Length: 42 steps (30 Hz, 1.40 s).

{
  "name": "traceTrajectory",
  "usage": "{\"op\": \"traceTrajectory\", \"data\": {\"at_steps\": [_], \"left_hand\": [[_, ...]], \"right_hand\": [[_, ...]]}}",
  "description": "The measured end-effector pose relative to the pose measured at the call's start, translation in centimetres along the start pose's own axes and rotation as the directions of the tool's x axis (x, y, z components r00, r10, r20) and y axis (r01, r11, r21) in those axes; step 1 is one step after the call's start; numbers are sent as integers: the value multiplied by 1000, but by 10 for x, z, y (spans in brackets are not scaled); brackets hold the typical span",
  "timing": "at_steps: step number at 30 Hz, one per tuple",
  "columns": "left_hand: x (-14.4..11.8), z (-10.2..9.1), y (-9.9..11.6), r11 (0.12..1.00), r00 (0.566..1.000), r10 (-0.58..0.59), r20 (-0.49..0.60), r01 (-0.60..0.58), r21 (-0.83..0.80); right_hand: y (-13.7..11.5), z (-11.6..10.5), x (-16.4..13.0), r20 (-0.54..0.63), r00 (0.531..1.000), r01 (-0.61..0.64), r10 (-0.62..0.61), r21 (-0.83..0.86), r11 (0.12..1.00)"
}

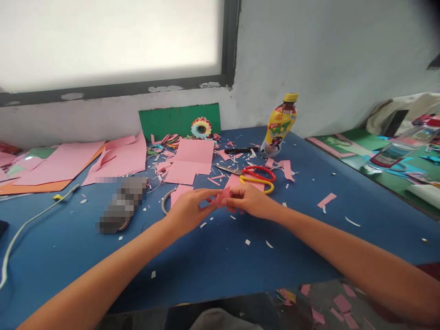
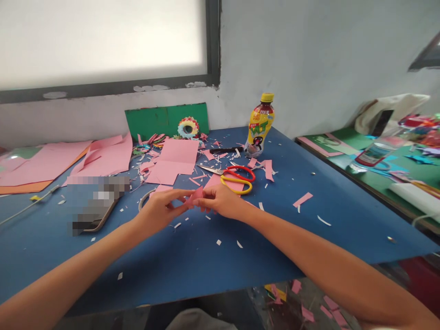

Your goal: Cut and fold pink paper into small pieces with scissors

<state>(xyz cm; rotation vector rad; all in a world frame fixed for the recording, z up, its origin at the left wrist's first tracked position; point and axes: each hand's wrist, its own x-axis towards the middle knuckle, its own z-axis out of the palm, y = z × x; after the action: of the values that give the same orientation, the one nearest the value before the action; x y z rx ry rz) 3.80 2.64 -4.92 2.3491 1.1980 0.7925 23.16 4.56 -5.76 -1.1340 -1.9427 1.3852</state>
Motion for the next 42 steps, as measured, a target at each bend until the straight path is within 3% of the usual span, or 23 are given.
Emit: {"op": "traceTrajectory", "data": {"at_steps": [5, 9, 14, 22, 27, 32, 37, 42], "left_hand": [[2, 1, -1, 977, 993, -107, 57, 115, -178], [2, 3, -2, 927, 976, -198, 86, 215, -307], [2, 5, -2, 944, 980, -197, 15, 193, -269], [-2, 13, -4, 981, 971, -155, 184, 174, -87], [-4, 14, 0, 995, 972, -104, 211, 102, 19], [-4, 12, -2, 995, 972, -49, 228, 29, 93], [-4, 12, -8, 993, 965, 1, 262, -32, 115], [-2, 13, -10, 994, 965, -6, 261, -24, 110]], "right_hand": [[1, -3, 0, 16, 1000, -3, 4, -80, 997], [-1, -2, -2, 105, 994, 30, -23, -63, 998], [-10, -2, -7, 218, 976, 47, -6, -181, 982], [-15, -8, -13, 208, 963, -46, 169, -495, 868], [-6, 1, -12, 50, 998, 64, -41, -654, 754], [3, 6, -7, 141, 957, 279, -252, -678, 681], [7, 5, -6, 176, 929, 349, -326, -712, 610], [11, 7, -5, 133, 937, 320, -323, -697, 642]]}}
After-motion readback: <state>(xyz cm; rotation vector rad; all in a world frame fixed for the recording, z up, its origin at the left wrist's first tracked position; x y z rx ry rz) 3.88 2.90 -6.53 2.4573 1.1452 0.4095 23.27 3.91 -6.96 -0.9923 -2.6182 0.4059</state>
